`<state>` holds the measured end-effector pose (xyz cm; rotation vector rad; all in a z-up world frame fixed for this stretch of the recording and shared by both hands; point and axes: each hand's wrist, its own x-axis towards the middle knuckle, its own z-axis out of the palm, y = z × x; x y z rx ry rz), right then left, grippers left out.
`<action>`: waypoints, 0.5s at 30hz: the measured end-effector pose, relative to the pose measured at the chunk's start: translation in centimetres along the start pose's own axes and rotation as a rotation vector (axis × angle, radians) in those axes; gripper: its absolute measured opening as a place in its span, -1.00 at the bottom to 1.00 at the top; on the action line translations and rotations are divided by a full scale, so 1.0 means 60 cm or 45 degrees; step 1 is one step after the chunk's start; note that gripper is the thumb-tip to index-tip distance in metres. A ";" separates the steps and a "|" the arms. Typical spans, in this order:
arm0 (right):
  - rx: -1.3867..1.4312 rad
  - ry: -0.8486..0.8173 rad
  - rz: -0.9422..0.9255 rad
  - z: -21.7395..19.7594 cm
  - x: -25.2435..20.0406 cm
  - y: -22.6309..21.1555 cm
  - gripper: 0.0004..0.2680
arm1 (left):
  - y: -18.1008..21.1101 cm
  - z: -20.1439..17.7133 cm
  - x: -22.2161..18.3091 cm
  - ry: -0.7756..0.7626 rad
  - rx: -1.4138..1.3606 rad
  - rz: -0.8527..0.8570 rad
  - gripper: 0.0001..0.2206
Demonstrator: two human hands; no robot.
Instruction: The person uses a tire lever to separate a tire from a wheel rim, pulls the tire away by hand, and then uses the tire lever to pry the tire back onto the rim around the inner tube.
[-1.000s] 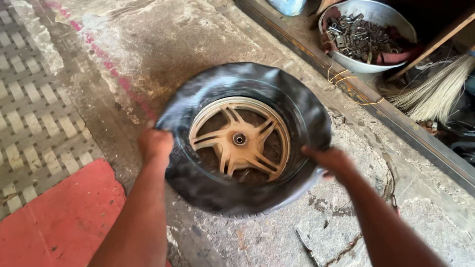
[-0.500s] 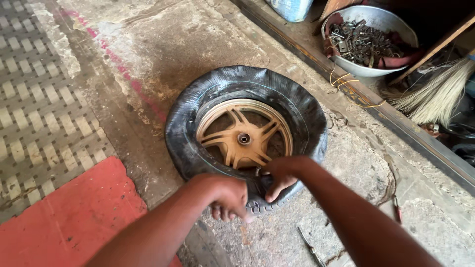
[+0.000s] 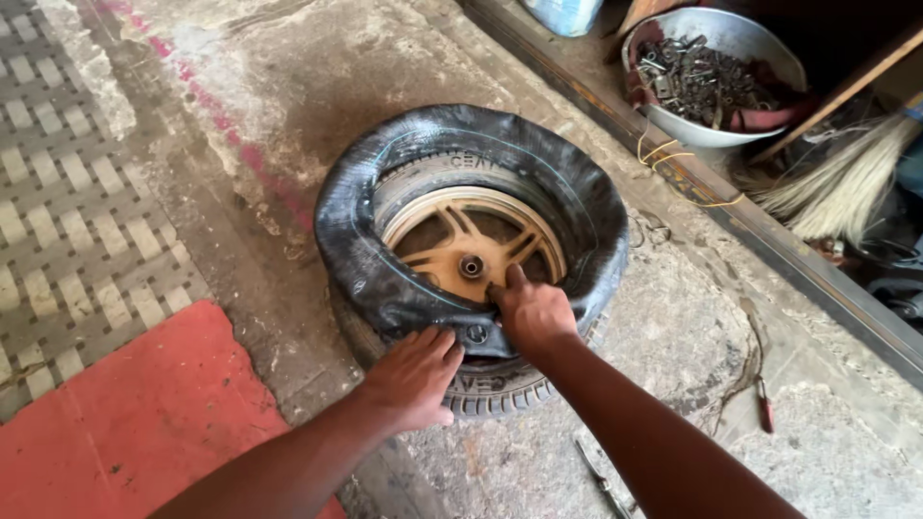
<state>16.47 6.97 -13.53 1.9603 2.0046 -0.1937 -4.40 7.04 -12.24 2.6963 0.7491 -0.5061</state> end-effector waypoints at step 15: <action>0.135 -0.419 -0.315 -0.019 -0.083 -0.015 0.06 | 0.010 -0.026 0.023 -0.135 0.109 -0.082 -0.51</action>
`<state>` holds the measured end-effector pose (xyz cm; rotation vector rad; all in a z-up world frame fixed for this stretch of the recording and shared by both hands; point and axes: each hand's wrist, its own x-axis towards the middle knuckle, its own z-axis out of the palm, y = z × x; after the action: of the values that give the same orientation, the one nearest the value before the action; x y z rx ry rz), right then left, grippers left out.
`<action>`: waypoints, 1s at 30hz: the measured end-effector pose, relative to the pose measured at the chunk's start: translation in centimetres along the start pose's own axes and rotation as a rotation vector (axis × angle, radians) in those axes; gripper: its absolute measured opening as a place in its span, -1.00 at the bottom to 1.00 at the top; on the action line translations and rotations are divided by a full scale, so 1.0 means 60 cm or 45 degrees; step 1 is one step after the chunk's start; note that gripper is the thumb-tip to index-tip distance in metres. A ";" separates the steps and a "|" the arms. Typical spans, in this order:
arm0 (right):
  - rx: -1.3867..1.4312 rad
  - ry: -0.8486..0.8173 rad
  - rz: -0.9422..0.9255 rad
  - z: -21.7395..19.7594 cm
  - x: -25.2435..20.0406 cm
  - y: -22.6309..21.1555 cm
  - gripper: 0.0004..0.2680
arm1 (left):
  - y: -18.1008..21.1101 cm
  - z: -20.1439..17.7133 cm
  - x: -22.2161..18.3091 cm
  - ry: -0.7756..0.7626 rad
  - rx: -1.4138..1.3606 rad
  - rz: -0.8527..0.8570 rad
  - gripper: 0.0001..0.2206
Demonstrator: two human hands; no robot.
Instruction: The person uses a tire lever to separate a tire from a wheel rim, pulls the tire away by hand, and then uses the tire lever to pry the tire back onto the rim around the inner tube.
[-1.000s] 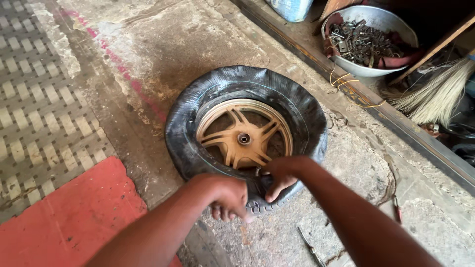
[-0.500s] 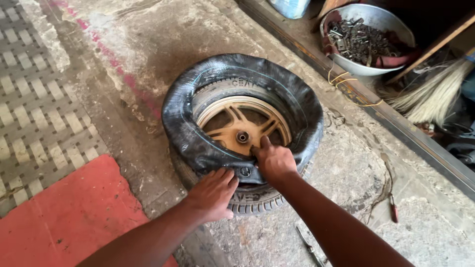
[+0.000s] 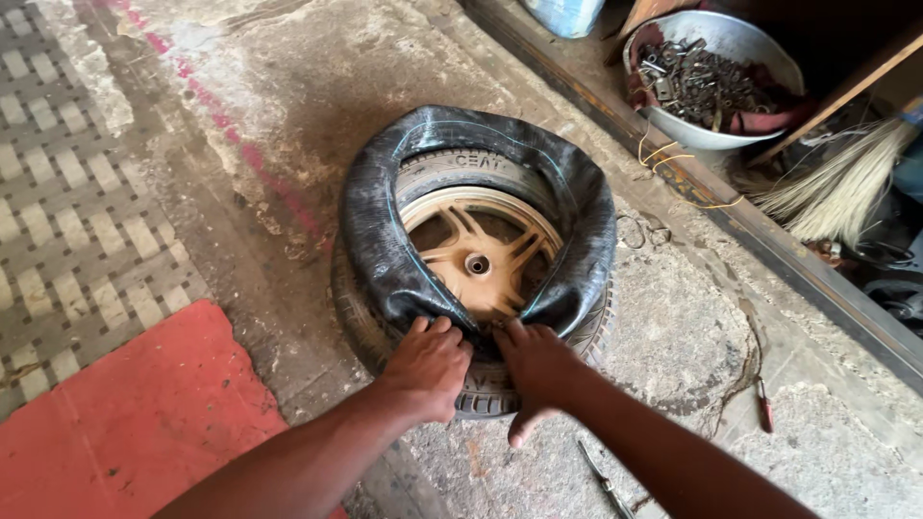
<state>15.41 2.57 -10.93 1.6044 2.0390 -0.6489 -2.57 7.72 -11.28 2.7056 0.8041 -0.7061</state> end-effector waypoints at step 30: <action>-0.108 0.058 -0.125 0.024 0.003 -0.037 -0.17 | -0.001 0.036 -0.002 -0.168 0.116 0.089 -0.37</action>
<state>13.28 1.35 -11.99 1.4916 2.1600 -0.5570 -3.54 6.97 -13.07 2.7171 0.6583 -0.9143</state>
